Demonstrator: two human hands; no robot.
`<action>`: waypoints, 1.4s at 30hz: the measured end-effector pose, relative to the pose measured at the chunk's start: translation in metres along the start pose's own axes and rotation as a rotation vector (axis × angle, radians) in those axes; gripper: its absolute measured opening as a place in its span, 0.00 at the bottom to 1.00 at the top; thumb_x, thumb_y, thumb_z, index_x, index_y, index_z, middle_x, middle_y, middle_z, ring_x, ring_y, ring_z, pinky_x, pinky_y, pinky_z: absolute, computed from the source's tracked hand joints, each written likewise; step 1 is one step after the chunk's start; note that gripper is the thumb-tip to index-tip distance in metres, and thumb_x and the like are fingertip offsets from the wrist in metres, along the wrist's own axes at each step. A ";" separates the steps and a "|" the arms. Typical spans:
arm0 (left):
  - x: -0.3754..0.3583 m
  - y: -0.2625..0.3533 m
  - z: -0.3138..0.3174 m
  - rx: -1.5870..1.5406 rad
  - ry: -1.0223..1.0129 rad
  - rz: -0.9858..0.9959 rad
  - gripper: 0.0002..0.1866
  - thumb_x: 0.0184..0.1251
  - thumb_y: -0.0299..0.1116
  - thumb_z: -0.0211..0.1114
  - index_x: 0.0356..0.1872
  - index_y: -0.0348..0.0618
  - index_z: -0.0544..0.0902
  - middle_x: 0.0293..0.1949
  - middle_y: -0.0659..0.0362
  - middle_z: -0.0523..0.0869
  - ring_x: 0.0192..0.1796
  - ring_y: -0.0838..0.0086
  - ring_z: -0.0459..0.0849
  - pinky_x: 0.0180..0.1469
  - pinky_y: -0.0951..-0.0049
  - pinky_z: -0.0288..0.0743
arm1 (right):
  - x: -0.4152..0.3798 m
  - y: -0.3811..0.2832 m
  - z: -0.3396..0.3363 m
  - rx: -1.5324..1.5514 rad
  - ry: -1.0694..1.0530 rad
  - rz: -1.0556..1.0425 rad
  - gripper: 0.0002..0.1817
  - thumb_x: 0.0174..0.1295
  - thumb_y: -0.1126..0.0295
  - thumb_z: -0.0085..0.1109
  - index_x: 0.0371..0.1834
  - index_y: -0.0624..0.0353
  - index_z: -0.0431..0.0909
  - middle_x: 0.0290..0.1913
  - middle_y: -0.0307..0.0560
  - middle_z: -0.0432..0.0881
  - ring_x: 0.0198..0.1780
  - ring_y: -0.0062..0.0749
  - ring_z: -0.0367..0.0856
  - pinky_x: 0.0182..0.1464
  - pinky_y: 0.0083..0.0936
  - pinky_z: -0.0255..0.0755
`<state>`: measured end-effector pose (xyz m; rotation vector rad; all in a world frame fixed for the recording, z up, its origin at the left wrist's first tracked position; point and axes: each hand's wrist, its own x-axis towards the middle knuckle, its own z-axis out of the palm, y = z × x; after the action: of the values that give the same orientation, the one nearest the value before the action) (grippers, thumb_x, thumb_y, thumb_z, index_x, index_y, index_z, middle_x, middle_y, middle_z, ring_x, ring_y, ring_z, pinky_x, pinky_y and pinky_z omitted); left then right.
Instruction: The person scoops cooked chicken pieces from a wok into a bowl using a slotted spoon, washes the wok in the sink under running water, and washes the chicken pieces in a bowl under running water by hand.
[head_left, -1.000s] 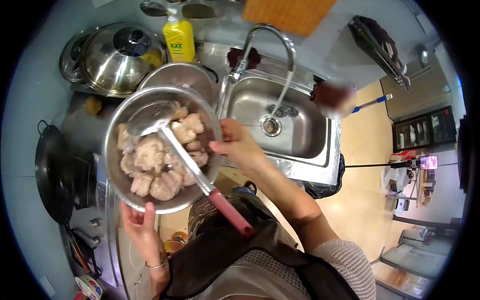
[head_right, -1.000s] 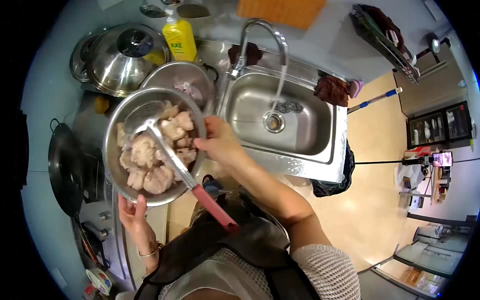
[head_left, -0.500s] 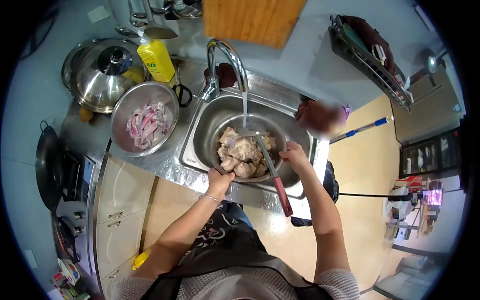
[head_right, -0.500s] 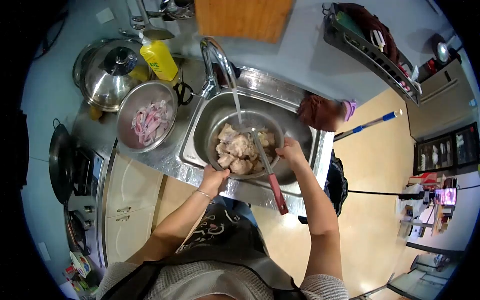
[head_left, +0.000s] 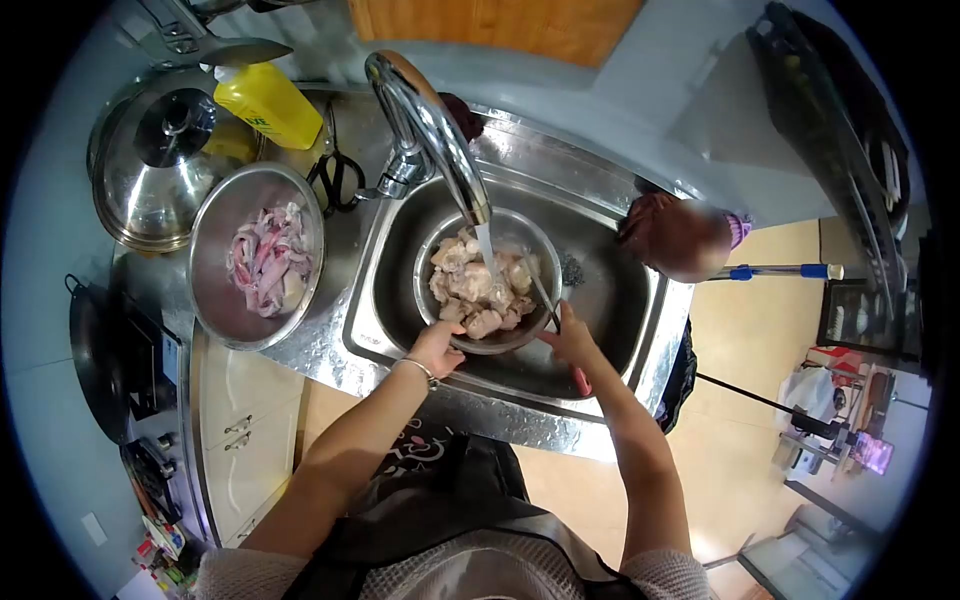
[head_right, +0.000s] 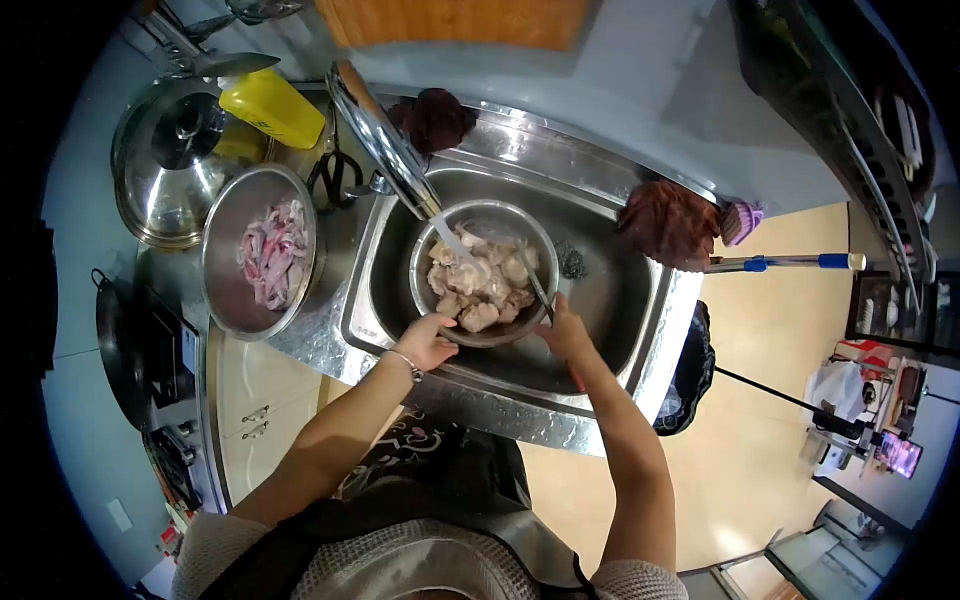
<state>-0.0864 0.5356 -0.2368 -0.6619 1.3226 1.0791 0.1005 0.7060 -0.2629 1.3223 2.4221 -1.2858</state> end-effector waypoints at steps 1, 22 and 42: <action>-0.010 0.006 -0.001 0.014 -0.008 0.034 0.26 0.50 0.31 0.59 0.51 0.33 0.64 0.43 0.43 0.67 0.49 0.56 0.68 0.55 0.60 0.62 | -0.010 -0.003 0.000 -0.261 0.015 -0.015 0.21 0.52 0.65 0.54 0.48 0.63 0.67 0.36 0.60 0.78 0.33 0.53 0.78 0.37 0.39 0.72; 0.021 0.021 0.044 -0.362 -0.773 -0.002 0.04 0.60 0.30 0.57 0.31 0.41 0.73 0.26 0.57 0.77 0.27 0.72 0.78 0.34 0.74 0.77 | -0.158 -0.154 -0.061 -0.163 0.184 -0.565 0.15 0.49 0.73 0.57 0.42 0.55 0.79 0.43 0.50 0.71 0.43 0.39 0.72 0.45 0.24 0.65; -0.008 0.067 -0.072 0.568 -0.405 0.391 0.18 0.59 0.39 0.57 0.50 0.48 0.73 0.47 0.64 0.76 0.48 0.71 0.73 0.52 0.66 0.63 | -0.067 -0.427 -0.437 0.830 1.262 -0.865 0.14 0.64 0.62 0.39 0.32 0.63 0.68 0.19 0.40 0.65 0.16 0.22 0.64 0.17 0.20 0.59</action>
<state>-0.1768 0.4965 -0.2296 0.2378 1.3351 1.0041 -0.0433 0.8602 0.3145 1.5940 3.8272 -2.3625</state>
